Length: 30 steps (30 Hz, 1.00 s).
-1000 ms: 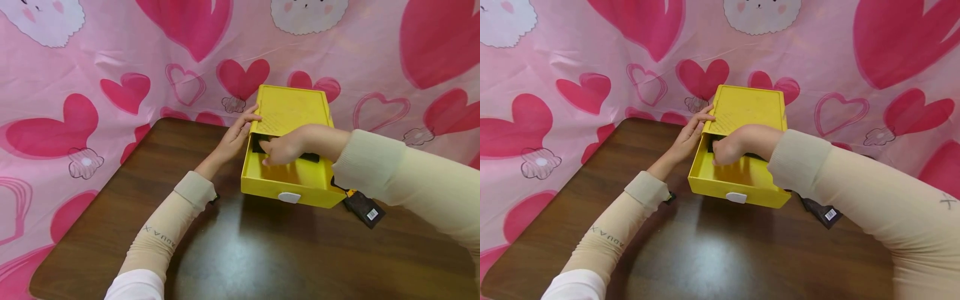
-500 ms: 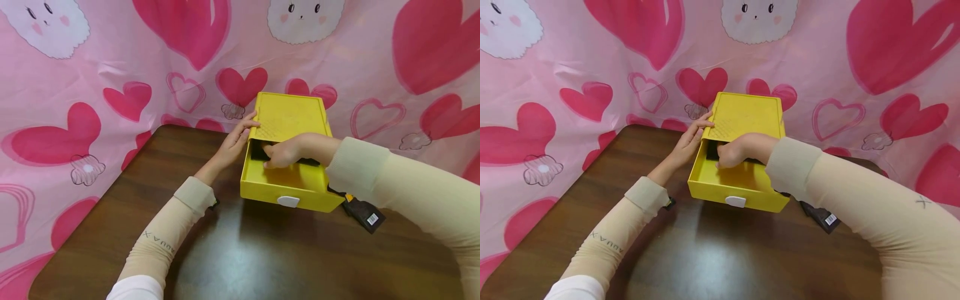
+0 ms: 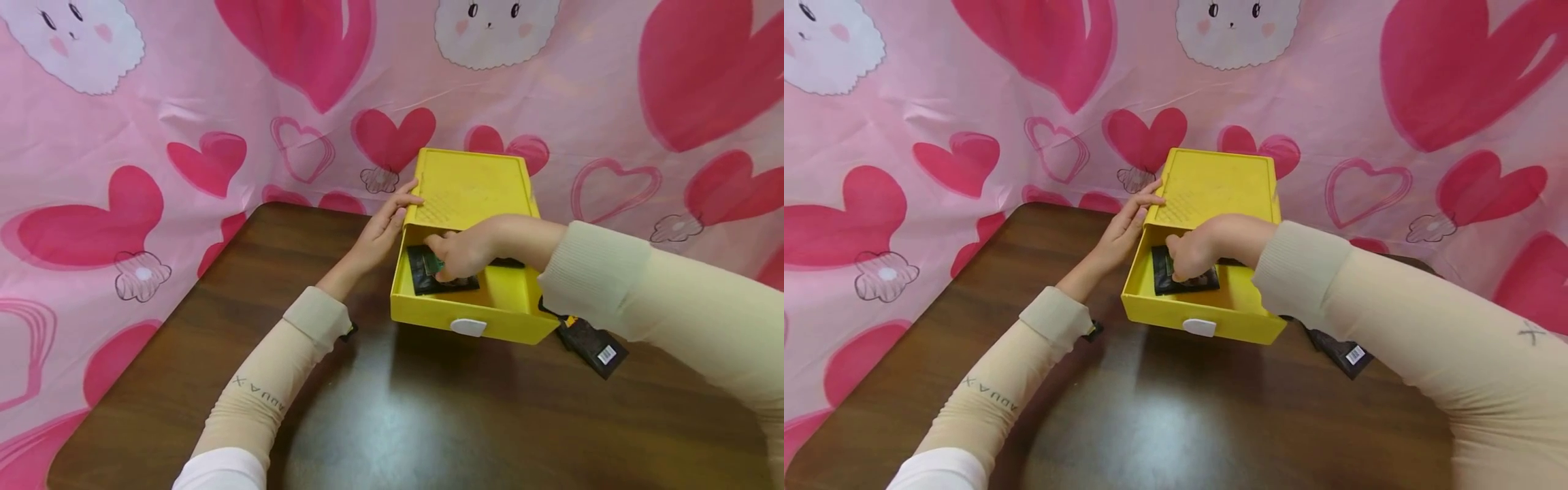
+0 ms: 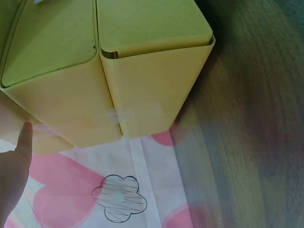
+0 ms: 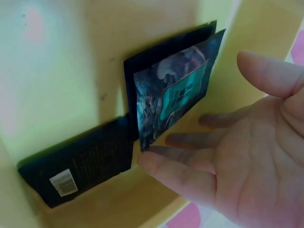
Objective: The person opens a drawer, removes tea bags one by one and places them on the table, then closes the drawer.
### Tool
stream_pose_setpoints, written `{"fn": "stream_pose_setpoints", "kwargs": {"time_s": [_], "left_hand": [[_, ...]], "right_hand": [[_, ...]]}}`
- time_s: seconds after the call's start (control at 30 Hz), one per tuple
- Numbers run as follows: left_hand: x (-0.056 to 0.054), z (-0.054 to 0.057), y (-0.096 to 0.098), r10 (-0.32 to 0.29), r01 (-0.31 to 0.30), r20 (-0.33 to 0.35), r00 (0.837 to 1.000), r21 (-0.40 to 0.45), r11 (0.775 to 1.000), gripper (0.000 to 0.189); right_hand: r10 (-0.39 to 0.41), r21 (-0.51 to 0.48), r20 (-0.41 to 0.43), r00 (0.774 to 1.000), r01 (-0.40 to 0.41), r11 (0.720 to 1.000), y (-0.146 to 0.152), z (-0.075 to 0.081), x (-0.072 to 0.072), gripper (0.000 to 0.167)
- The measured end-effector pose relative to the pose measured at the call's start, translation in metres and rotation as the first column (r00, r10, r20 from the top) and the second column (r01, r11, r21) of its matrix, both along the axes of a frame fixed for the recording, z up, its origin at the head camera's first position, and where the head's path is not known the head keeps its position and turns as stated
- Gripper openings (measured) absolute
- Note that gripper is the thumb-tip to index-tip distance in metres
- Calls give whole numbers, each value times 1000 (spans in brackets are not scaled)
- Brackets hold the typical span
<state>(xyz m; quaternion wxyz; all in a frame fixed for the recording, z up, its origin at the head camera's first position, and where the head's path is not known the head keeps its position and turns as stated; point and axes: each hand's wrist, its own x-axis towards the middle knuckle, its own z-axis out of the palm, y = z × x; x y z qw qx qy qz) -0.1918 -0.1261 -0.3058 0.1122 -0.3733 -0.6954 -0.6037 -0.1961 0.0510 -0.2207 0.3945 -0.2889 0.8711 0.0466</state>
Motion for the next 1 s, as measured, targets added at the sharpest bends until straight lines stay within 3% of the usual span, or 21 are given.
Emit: {"fn": "stream_pose_setpoints", "kwargs": {"time_s": [0.2,0.4,0.73,0.87,1.0], "left_hand": [[-1,0,1,-11,11,7,1000,2,1000,28],[-1,3,1,3,-3,2,1000,2,1000,27],[1,0,-1,2,-2,21,1000,-7,1000,27],[1,0,-1,14,-14,10,1000,-7,1000,27],[1,0,0,19,-19,8,1000,-8,1000,26]], "right_hand": [[9,55,-19,1000,-7,998,-5,3,1,81],[92,63,-36,995,-90,994,-7,5,5,80],[168,-93,16,986,-166,982,-6,22,20,55],[120,-137,12,993,-117,984,-4,31,26,49],[-7,-183,99,995,25,983,1,32,22,44]]}}
